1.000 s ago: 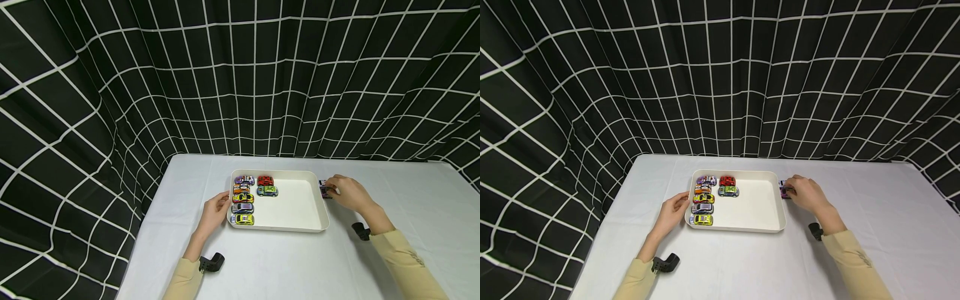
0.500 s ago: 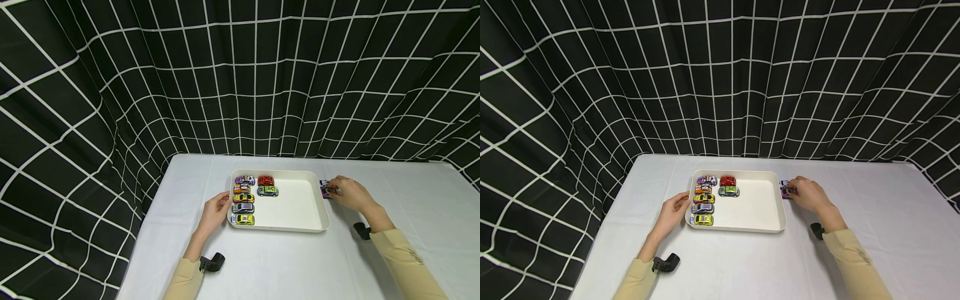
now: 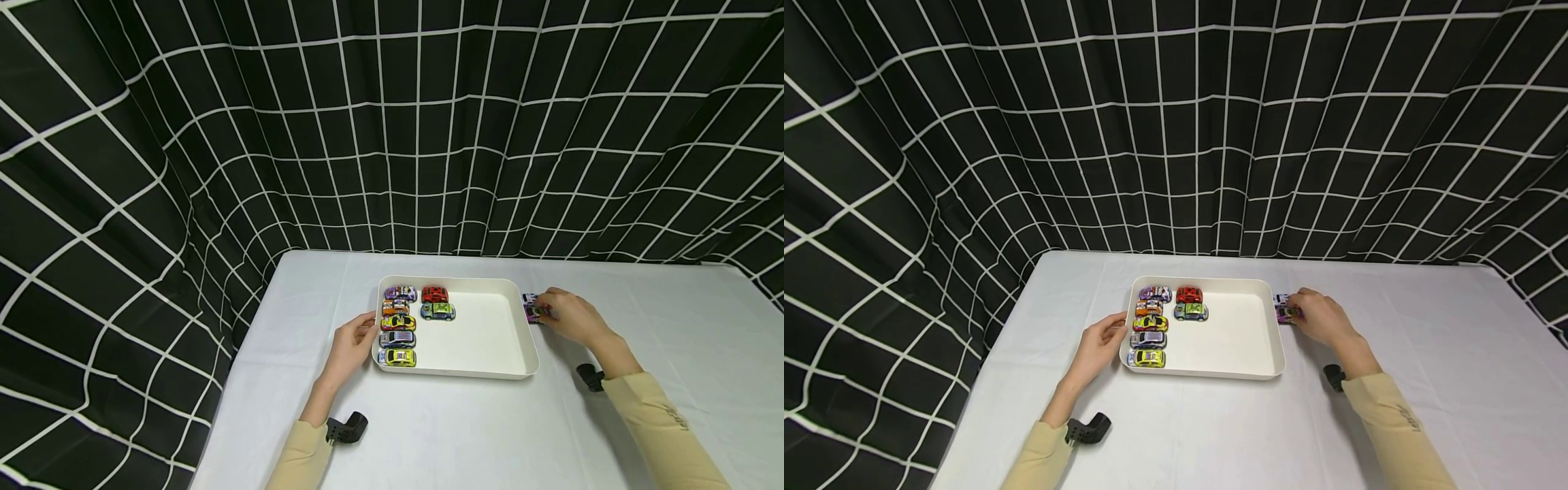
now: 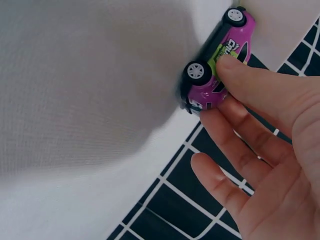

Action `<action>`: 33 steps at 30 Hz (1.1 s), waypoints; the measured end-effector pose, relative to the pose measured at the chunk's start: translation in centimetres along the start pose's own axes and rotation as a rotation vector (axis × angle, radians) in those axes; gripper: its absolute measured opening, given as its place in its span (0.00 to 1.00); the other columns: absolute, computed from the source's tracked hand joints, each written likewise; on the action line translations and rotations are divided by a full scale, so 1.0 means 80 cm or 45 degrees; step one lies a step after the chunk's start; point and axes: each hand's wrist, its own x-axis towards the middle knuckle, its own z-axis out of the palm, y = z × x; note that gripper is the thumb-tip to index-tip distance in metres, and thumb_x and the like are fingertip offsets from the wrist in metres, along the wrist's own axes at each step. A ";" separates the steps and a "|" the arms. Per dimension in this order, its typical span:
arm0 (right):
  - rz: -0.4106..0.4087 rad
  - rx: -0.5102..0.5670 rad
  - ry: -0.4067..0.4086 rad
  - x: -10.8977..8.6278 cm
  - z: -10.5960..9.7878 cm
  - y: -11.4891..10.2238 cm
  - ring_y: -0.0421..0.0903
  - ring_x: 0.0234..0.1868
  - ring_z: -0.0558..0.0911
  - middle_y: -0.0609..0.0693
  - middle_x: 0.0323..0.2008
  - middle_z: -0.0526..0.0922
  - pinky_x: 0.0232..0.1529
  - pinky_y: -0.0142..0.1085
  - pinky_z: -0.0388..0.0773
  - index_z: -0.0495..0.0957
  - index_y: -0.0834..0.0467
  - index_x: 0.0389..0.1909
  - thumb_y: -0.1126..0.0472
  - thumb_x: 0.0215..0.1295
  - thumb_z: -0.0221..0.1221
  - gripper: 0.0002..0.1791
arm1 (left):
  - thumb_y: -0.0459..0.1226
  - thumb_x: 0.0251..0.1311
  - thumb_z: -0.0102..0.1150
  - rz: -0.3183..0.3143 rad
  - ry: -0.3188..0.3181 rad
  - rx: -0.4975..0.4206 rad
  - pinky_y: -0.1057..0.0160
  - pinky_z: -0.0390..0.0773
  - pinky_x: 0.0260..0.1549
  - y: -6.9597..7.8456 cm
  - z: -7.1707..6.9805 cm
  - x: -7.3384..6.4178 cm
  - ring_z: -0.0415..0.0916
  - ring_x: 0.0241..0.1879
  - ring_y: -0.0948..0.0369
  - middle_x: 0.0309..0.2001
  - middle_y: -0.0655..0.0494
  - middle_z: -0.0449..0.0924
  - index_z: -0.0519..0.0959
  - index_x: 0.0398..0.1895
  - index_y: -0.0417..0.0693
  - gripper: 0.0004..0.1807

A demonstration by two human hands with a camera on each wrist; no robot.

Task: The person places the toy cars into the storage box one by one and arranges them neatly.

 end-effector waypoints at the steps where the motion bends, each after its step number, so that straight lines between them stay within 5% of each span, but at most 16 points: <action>1: -0.009 -0.009 0.005 0.000 0.000 0.000 0.51 0.32 0.78 0.55 0.32 0.79 0.33 0.49 0.77 0.81 0.65 0.33 0.72 0.47 0.66 0.10 | 0.31 0.63 0.53 -0.009 0.004 -0.004 0.68 0.80 0.39 0.000 0.000 0.000 0.79 0.41 0.54 0.43 0.44 0.79 0.73 0.55 0.34 0.18; 11: -0.089 -0.073 0.052 -0.004 0.004 0.004 0.53 0.31 0.79 0.55 0.32 0.79 0.31 0.48 0.77 0.80 0.62 0.32 0.72 0.48 0.66 0.09 | 0.30 0.62 0.53 0.022 0.006 -0.011 0.68 0.80 0.39 0.000 0.001 0.000 0.79 0.41 0.52 0.43 0.42 0.79 0.73 0.55 0.32 0.18; 33: -0.032 -0.163 0.172 -0.005 -0.035 -0.014 0.52 0.28 0.77 0.55 0.31 0.78 0.29 0.53 0.73 0.80 0.62 0.30 0.72 0.47 0.66 0.09 | 0.29 0.62 0.53 0.032 0.010 -0.019 0.68 0.80 0.38 0.001 0.000 0.000 0.79 0.40 0.52 0.43 0.41 0.78 0.73 0.55 0.31 0.18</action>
